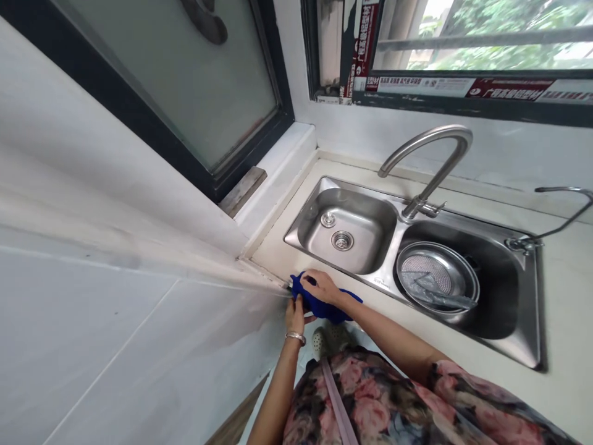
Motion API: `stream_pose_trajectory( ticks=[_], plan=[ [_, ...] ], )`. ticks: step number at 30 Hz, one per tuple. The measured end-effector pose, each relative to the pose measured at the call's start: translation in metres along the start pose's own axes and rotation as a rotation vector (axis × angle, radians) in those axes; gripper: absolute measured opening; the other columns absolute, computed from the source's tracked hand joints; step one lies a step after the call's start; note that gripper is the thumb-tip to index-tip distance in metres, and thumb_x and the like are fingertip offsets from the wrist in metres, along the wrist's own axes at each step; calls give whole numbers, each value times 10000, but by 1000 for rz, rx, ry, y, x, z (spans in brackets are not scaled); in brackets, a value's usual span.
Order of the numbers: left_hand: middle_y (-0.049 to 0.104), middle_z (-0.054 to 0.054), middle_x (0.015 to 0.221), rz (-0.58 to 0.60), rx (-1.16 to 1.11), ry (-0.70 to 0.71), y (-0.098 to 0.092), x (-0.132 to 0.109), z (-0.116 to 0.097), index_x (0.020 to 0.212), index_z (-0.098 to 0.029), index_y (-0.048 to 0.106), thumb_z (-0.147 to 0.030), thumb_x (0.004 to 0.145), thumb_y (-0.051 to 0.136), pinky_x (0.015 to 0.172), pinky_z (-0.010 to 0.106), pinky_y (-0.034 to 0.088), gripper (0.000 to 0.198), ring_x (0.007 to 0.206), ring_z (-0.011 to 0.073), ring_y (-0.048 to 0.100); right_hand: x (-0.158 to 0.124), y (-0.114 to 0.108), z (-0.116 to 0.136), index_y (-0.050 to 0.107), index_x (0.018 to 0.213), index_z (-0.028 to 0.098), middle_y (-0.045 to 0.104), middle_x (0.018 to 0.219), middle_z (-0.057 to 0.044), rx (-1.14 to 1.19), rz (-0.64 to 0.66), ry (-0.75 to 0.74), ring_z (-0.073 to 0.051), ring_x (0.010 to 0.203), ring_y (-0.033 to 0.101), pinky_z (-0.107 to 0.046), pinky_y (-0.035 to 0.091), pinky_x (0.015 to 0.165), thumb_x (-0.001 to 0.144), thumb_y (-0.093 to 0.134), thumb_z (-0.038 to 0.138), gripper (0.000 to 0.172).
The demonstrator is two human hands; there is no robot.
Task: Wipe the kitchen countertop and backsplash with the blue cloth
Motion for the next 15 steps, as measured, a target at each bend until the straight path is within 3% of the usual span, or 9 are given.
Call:
stream_pose_trajectory(
  ticks=[3,5,7,11,15],
  plan=[
    [685,62,961,-39,-20,11,-5,2,-1,1006,-182,577,-412,984,565,583,247,628,232,702,118,677,5,-7,1,531,1414,201,658,1298,-104,-189,-15,127,-219,1072,634,-358,487,967,903,553,245,514],
    [671,41,905,-56,-40,11,-7,3,0,965,-185,581,-436,953,618,563,255,627,254,674,119,668,11,-10,13,448,1505,207,552,1466,-143,-351,-17,106,-264,1171,591,-410,443,1024,876,585,249,645],
    [652,21,840,-68,-67,-2,-8,3,4,921,-186,571,-438,944,632,553,267,628,260,640,117,656,20,-4,22,548,1425,192,582,1433,-158,-446,52,65,-306,1214,556,-448,398,1046,878,606,296,560],
    [646,23,816,-100,-121,-39,-12,3,15,923,-185,559,-391,970,585,528,268,621,213,616,120,656,35,12,19,745,1057,190,730,1160,-121,-462,206,61,-299,1173,565,-426,359,996,911,602,346,257],
    [672,47,886,-123,-163,-60,-14,5,23,967,-184,566,-375,966,588,512,277,615,193,624,129,668,42,19,14,759,1041,255,761,1162,-36,-377,218,61,-238,1131,578,-389,327,959,946,589,398,242]
  ],
)
Point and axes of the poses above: each hand's wrist, its own x-axis towards the middle knuckle, its own y-axis out of the palm, z = x × y, the point moved 10 cm from there along x, towards the middle knuckle
